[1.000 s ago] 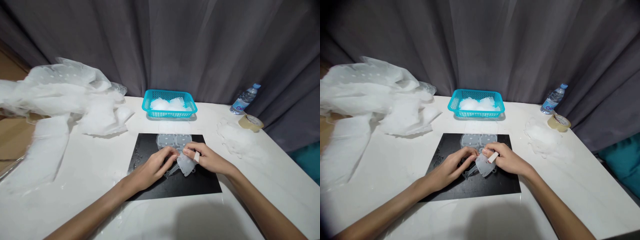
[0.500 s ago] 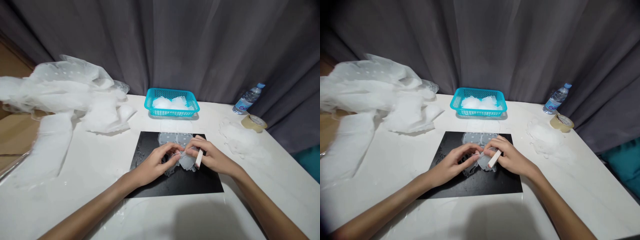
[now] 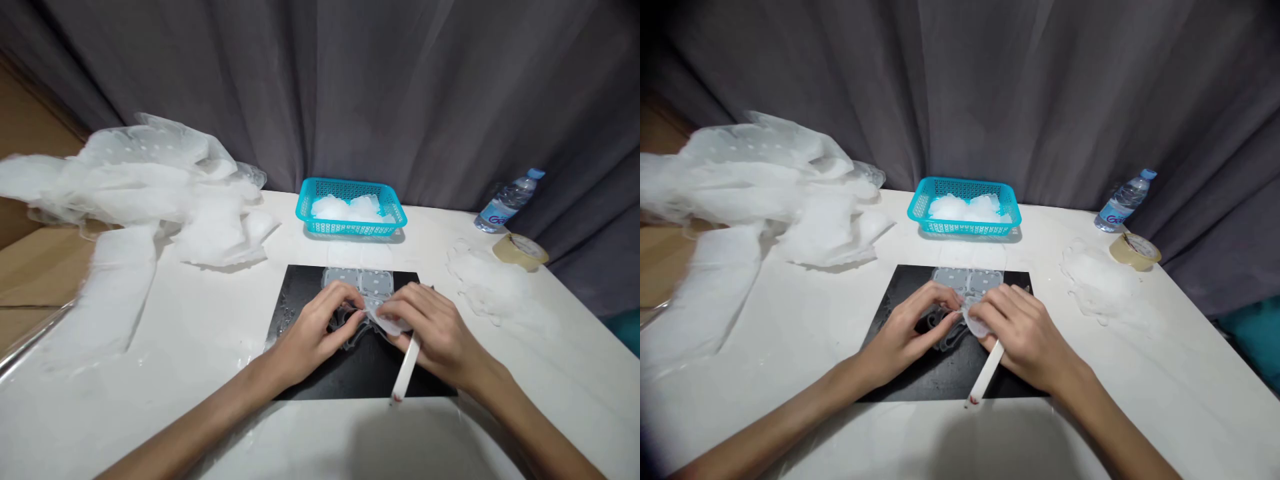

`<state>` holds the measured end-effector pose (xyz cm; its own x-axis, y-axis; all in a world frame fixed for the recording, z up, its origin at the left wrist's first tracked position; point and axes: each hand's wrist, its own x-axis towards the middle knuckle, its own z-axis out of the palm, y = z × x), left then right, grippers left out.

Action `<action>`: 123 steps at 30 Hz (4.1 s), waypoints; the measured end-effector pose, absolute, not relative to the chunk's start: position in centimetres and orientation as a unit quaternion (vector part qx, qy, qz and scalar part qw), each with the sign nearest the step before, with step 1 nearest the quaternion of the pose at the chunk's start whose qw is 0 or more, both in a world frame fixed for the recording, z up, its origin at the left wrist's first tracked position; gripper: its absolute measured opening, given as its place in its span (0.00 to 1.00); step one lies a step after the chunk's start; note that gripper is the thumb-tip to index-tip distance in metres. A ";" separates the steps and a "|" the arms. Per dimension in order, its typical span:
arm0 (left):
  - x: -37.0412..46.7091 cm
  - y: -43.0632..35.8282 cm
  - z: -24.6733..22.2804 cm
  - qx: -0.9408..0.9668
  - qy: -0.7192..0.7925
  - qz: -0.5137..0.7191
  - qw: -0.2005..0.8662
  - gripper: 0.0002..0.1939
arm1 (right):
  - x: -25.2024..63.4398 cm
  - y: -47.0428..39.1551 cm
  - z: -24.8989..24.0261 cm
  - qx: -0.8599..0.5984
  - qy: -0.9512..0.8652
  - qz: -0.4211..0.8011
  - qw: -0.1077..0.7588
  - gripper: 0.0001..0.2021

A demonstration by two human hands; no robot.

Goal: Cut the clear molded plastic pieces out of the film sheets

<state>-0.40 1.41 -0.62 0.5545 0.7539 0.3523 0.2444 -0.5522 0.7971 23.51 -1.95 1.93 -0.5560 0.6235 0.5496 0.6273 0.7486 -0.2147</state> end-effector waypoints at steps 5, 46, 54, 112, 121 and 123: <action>-0.4 -0.5 0.0 0.793 0.391 0.364 0.292 0.03 | 21.3 -3.4 0.8 -0.367 -0.858 -0.139 0.331 0.08; -2.0 0.7 1.2 0.631 0.410 0.217 0.621 0.16 | 21.0 -2.4 0.7 -0.404 -0.753 0.364 0.370 0.04; -1.8 0.6 1.3 0.619 0.392 0.247 0.634 0.11 | 20.9 -3.1 1.0 -0.405 -0.784 0.296 0.365 0.04; -1.8 0.7 2.4 0.638 0.398 0.169 0.637 0.04 | 20.7 -3.3 0.1 -0.318 -0.896 0.001 0.309 0.05; -1.9 1.1 1.6 0.627 0.383 0.163 0.658 0.04 | 20.6 -2.9 -0.4 -0.306 -0.901 -0.049 0.303 0.05; -2.0 1.1 1.5 0.628 0.385 0.162 0.657 0.04 | 20.7 -2.8 -0.7 -0.310 -0.900 -0.053 0.302 0.04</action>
<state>-2.00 1.14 1.46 0.6508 0.6963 -0.3027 0.2704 0.1599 0.9494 20.65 -2.79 -0.65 -0.6247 0.5260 0.5771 0.5905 0.8018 -0.0916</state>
